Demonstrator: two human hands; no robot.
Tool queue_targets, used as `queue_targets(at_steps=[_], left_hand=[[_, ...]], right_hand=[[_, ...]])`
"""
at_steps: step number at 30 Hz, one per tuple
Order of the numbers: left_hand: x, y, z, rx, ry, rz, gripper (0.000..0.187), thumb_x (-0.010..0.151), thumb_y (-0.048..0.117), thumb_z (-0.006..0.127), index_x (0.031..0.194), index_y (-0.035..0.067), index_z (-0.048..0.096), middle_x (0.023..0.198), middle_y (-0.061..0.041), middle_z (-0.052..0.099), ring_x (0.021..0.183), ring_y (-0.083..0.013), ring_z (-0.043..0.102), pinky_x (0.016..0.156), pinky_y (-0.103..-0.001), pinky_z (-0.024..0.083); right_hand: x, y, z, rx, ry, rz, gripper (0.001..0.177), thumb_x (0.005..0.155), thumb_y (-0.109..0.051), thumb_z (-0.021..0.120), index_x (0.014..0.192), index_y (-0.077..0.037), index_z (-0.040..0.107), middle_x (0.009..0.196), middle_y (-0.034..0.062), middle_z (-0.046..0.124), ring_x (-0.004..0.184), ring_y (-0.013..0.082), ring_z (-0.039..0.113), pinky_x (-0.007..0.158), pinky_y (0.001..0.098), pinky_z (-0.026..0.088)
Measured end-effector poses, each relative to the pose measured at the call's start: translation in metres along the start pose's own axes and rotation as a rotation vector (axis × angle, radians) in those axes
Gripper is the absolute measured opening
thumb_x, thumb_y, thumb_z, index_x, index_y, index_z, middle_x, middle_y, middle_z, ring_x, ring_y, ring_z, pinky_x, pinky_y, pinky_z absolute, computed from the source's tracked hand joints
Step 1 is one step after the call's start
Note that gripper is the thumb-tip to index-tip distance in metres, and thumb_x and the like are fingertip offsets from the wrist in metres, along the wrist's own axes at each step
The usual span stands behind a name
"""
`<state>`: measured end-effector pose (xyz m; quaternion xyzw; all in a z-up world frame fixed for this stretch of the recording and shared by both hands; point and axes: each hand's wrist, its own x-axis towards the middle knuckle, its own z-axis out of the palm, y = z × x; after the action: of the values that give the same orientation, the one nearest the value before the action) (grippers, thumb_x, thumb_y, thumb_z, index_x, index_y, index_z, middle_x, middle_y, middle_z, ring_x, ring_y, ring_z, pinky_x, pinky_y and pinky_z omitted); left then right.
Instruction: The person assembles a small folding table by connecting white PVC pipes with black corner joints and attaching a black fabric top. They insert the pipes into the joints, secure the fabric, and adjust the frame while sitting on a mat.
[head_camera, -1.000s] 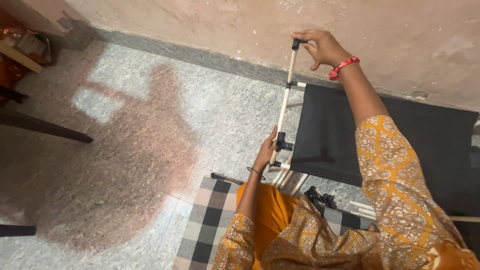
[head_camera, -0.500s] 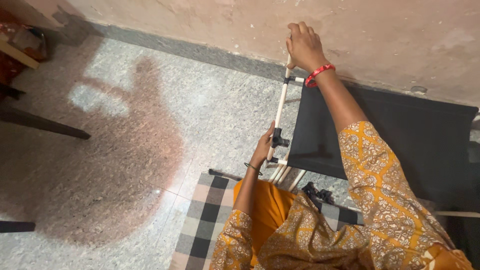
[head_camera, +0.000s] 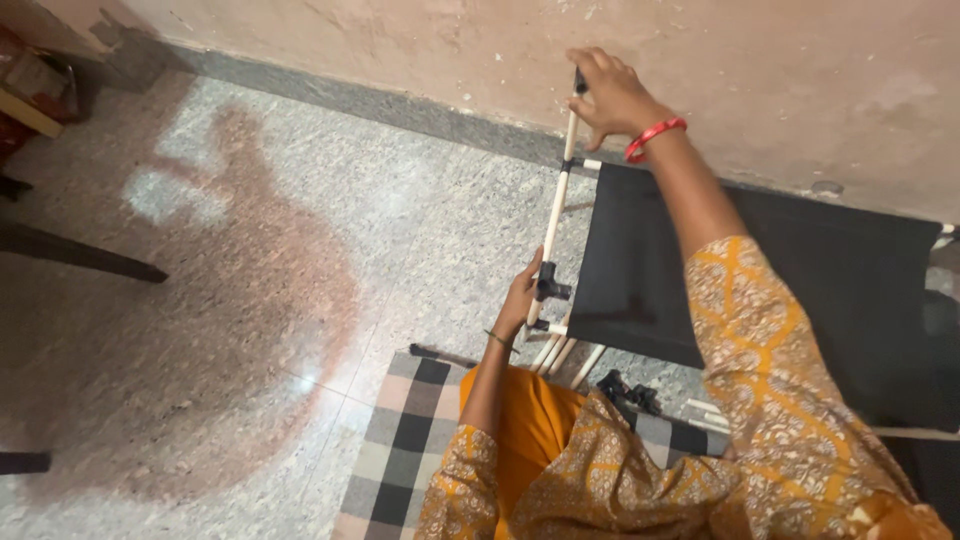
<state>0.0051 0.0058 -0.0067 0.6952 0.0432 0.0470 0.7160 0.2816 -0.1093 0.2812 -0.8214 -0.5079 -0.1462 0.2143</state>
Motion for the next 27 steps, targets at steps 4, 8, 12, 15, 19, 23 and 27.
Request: queue_targets(at_steps=[4,8,12,15,19,23,27], left_hand=[[0.005,-0.001,0.0,0.07,0.023,-0.003,0.068,0.1,0.006,0.052,0.164,0.023,0.034,0.079,0.003,0.054,0.064,-0.0071,0.044,0.057,-0.025,0.043],[0.012,0.002,0.001,0.036,-0.005,-0.028,0.067,0.101,0.008,0.052,0.163,0.023,0.032,0.082,0.005,0.055,0.066,-0.0056,0.045,0.058,-0.025,0.044],[0.013,0.001,0.001,0.085,0.006,-0.007,0.068,0.099,0.007,0.052,0.163,0.023,0.033,0.082,0.003,0.056,0.066,-0.0071,0.047,0.06,-0.026,0.045],[0.014,-0.001,0.0,0.123,0.032,0.008,0.071,0.097,0.004,0.053,0.163,0.022,0.033,0.087,0.003,0.059,0.069,-0.0078,0.049,0.063,-0.026,0.048],[0.013,-0.001,0.003,0.065,0.019,0.019,0.074,0.096,0.002,0.053,0.164,0.022,0.032,0.095,0.004,0.06,0.072,-0.0077,0.049,0.066,-0.027,0.049],[0.012,0.004,0.002,0.066,0.033,0.03,0.072,0.096,0.001,0.053,0.163,0.022,0.034,0.097,0.005,0.061,0.073,-0.0072,0.05,0.067,-0.026,0.049],[0.008,0.008,0.004,0.063,0.024,0.002,0.073,0.096,0.001,0.05,0.163,0.023,0.033,0.091,0.004,0.059,0.07,-0.0072,0.048,0.064,-0.026,0.047]], right_hand=[[-0.011,0.001,-0.019,0.348,0.0,0.119,0.073,0.089,-0.002,0.066,0.156,0.001,0.034,0.157,0.0277,0.037,0.139,0.0449,0.044,0.109,0.0451,0.046],[-0.021,-0.007,-0.032,0.223,0.167,0.115,0.054,0.093,0.003,0.066,0.146,-0.004,0.058,0.15,0.0173,0.057,0.13,0.0354,0.063,0.101,0.0373,0.058],[-0.017,-0.022,-0.039,0.309,0.156,0.405,0.028,0.097,-0.006,0.069,0.126,-0.006,0.072,0.12,0.0105,0.074,0.069,0.0276,0.075,0.065,0.0322,0.06],[-0.01,-0.028,-0.041,0.21,0.177,0.415,0.025,0.098,-0.01,0.073,0.122,-0.011,0.078,0.096,0.0082,0.078,0.056,0.0208,0.071,0.063,0.0311,0.058],[-0.011,-0.024,-0.041,0.177,0.192,0.401,0.023,0.097,-0.011,0.075,0.12,-0.012,0.079,0.085,0.0079,0.077,0.057,0.0212,0.072,0.064,0.0302,0.058],[-0.007,-0.019,-0.033,0.092,0.235,0.379,0.023,0.095,-0.012,0.078,0.118,-0.013,0.081,0.071,0.0092,0.075,0.061,0.0198,0.074,0.067,0.0311,0.058],[-0.008,-0.016,-0.036,0.112,0.191,0.393,0.021,0.099,-0.012,0.076,0.119,-0.013,0.08,0.065,0.0104,0.073,0.061,0.0193,0.074,0.07,0.0301,0.058]])
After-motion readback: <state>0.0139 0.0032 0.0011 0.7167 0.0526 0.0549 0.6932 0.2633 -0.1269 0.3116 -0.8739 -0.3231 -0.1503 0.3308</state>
